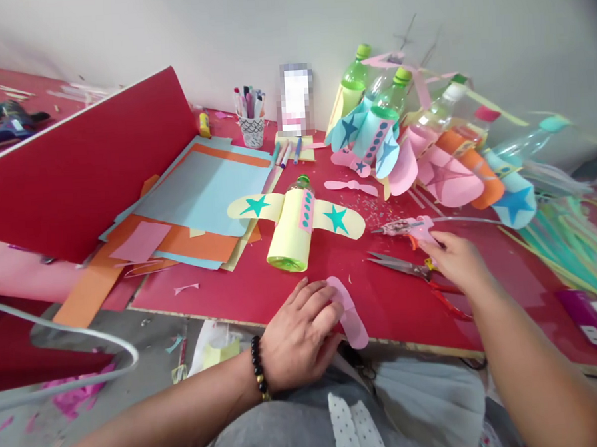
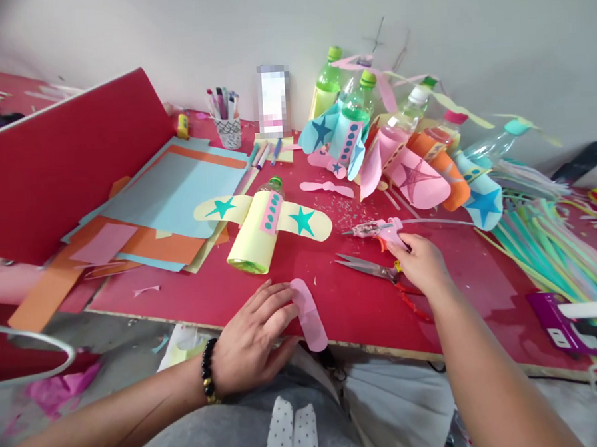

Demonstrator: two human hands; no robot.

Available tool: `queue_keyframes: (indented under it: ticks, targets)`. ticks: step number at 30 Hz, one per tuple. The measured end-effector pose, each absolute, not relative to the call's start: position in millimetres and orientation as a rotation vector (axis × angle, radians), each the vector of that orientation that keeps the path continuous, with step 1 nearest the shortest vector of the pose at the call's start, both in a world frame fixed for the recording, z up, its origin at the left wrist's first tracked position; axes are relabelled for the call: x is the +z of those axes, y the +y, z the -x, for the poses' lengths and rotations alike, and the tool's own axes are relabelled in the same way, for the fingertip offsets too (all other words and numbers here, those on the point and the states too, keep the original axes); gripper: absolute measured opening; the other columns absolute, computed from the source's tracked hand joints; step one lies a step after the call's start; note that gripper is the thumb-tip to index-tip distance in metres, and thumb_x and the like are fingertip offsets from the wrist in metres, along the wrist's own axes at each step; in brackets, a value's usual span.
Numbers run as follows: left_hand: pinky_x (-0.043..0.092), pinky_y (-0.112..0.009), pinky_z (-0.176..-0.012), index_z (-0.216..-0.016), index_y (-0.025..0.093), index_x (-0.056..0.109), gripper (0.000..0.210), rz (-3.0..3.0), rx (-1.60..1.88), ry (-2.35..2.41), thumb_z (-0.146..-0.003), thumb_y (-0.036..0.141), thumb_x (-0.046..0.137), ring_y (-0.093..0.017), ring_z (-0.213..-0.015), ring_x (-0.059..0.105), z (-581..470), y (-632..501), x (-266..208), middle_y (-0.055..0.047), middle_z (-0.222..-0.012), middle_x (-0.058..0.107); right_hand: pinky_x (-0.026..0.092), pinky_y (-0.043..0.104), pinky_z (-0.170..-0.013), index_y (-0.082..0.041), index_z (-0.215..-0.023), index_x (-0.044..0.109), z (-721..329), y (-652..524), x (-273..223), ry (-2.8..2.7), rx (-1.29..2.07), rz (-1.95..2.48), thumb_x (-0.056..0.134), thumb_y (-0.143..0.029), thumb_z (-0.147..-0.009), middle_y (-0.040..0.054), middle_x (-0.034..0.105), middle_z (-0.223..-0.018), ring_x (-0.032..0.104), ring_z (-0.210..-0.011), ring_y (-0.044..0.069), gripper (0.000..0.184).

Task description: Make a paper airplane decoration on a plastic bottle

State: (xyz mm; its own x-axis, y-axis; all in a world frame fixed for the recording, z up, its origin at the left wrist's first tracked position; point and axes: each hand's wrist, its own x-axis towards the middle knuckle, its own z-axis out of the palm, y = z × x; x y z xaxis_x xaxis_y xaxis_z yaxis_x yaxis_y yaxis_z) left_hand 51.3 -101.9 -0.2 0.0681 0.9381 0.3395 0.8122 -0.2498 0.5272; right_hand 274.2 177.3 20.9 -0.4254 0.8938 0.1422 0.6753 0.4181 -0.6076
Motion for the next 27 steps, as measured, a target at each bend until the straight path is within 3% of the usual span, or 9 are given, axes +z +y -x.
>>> queue_keyframes:
  ticks: [5,9,13,15,22,27]
  targets:
    - [0.041,-0.046,-0.109,-0.126,0.015,0.049,0.041,-1.984,0.973,1.797,-0.085,0.009,0.047,-0.025,-0.13,0.043,-41.6,-97.8,11.1,-0.014,-0.137,0.05,0.043,0.043,-0.087,-0.015,-0.102,0.069,-274.0,148.2,26.6,-2.305,0.254,1.279,0.063,-0.04,-0.082,0.0139,0.063,-0.103,0.056,-0.1,0.028,0.033]
    - [0.043,-0.044,-0.108,-0.13,0.015,0.047,0.051,-2.032,0.864,1.828,-0.081,0.001,0.044,-0.024,-0.131,0.043,-33.9,-88.1,14.4,-0.013,-0.14,0.048,0.047,0.043,-0.09,-0.021,-0.103,0.064,-275.6,68.8,27.8,-2.459,0.299,0.805,0.067,-0.035,-0.082,0.0085,0.064,-0.101,0.06,-0.099,0.026,0.025]
    - [0.046,-0.041,-0.105,-0.133,0.016,0.046,0.053,-2.137,0.803,1.811,-0.083,0.0,0.043,-0.023,-0.129,0.047,-33.6,-79.2,12.2,-0.013,-0.141,0.048,0.048,0.048,-0.091,-0.02,-0.115,0.058,-272.8,2.6,6.5,-2.618,0.286,0.65,0.073,-0.04,-0.076,0.0126,0.062,-0.11,0.058,-0.104,0.03,0.046]
    - [0.047,-0.04,-0.103,-0.133,0.017,0.047,0.05,-2.169,0.795,1.826,-0.085,0.002,0.043,-0.022,-0.126,0.05,-34.8,-75.8,10.6,-0.013,-0.139,0.05,0.047,0.049,-0.09,-0.018,-0.114,0.056,-269.7,-13.0,-5.5,-2.607,0.234,0.652,0.074,-0.04,-0.076,0.0137,0.061,-0.11,0.057,-0.104,0.031,0.047]
    - [0.051,-0.036,-0.093,-0.116,0.016,0.058,0.026,-2.231,0.752,1.83,-0.091,0.015,0.05,-0.022,-0.107,0.059,-33.4,-67.5,11.8,-0.011,-0.122,0.061,0.048,0.045,-0.083,-0.019,-0.103,0.058,-257.5,-21.3,-9.9,-2.561,0.215,0.669,0.061,-0.017,-0.085,0.0105,0.063,-0.101,0.057,-0.093,0.026,0.019]
    - [0.051,-0.034,-0.088,-0.106,0.015,0.063,0.021,-2.218,0.772,1.83,-0.093,0.012,0.046,-0.02,-0.097,0.061,-33.4,-63.3,8.1,-0.009,-0.103,0.066,0.048,0.043,-0.084,-0.02,-0.099,0.063,-255.6,-21.7,-6.6,-2.548,0.265,0.636,0.056,-0.013,-0.088,0.0087,0.065,-0.098,0.058,-0.091,0.024,0.015]
